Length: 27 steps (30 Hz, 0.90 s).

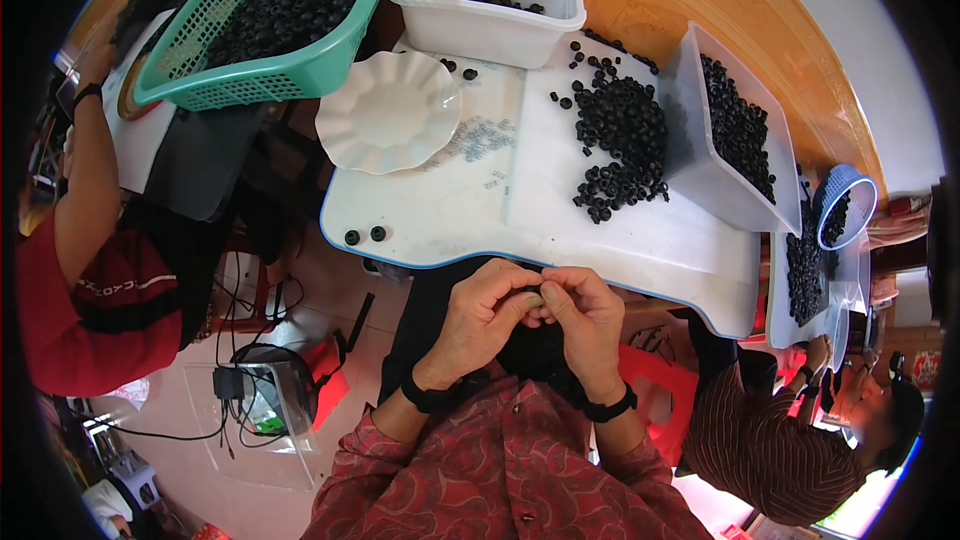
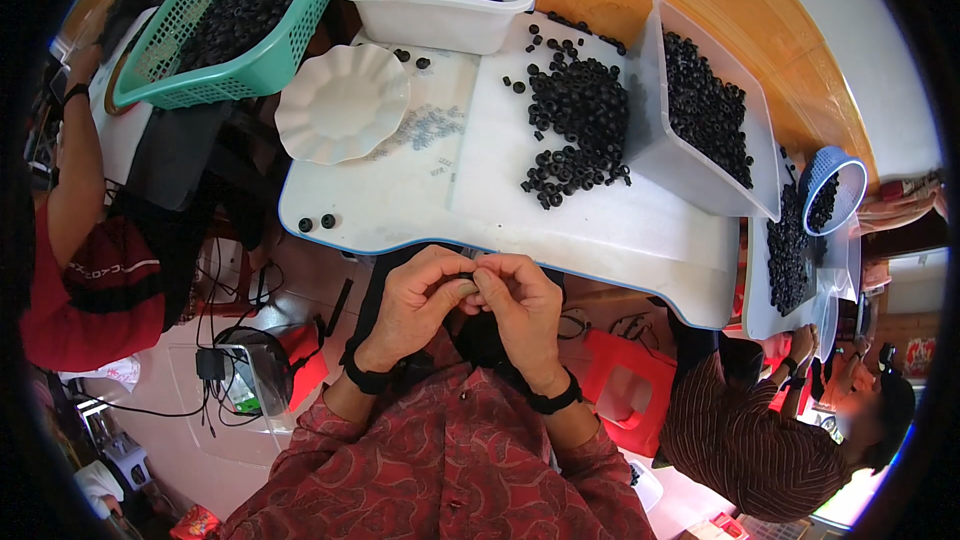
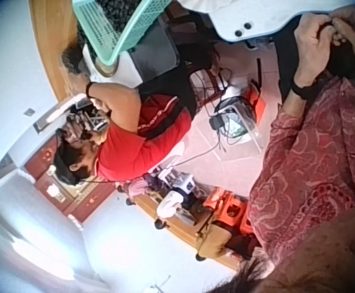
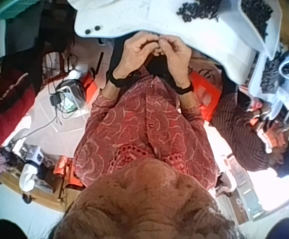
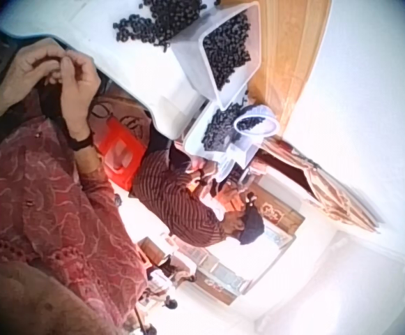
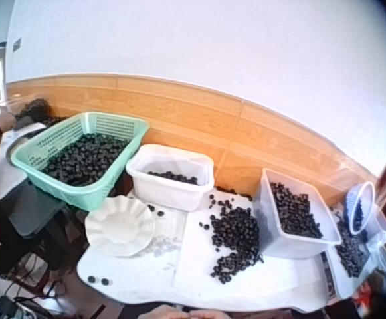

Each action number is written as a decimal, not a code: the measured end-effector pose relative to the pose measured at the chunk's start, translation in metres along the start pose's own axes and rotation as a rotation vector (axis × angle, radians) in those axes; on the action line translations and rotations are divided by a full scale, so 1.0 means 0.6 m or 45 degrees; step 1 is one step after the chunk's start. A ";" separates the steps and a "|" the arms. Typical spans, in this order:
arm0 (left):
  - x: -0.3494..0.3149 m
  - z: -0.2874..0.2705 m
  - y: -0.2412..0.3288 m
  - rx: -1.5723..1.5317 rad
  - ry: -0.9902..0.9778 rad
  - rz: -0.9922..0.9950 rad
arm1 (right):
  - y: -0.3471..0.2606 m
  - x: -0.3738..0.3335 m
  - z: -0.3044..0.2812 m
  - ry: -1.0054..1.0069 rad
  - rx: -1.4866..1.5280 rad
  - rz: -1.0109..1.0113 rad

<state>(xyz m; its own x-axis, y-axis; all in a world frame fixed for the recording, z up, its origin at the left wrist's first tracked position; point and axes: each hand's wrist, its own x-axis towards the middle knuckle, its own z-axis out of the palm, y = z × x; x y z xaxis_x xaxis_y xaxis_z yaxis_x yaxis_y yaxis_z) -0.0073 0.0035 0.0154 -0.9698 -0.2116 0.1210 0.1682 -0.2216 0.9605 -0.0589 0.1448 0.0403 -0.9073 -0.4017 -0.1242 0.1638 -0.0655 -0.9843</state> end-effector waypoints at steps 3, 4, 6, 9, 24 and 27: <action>-0.001 -0.002 0.003 -0.063 -0.023 -0.011 | -0.003 0.005 -0.005 -0.016 0.002 0.027; -0.002 -0.002 0.002 -0.136 -0.029 -0.036 | -0.002 0.007 -0.008 -0.021 0.018 0.026; -0.006 -0.006 -0.005 -0.320 -0.044 -0.154 | -0.002 0.009 -0.009 -0.029 0.030 0.027; -0.004 -0.009 -0.009 -0.506 -0.012 -0.240 | -0.003 0.012 -0.010 -0.037 0.007 0.030; -0.007 -0.011 -0.007 -0.367 0.092 -0.237 | -0.018 0.021 -0.019 -0.175 -0.119 -0.001; -0.007 -0.004 -0.006 -0.436 0.151 -0.206 | -0.020 0.022 -0.019 -0.177 -0.108 0.024</action>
<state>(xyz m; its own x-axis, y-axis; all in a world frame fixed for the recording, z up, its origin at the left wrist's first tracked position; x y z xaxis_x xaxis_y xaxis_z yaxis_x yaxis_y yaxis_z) -0.0032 0.0026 0.0109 -0.9649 -0.2520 -0.0737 0.0836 -0.5612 0.8234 -0.0773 0.1508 0.0488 -0.8412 -0.5250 -0.1297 0.1412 0.0182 -0.9898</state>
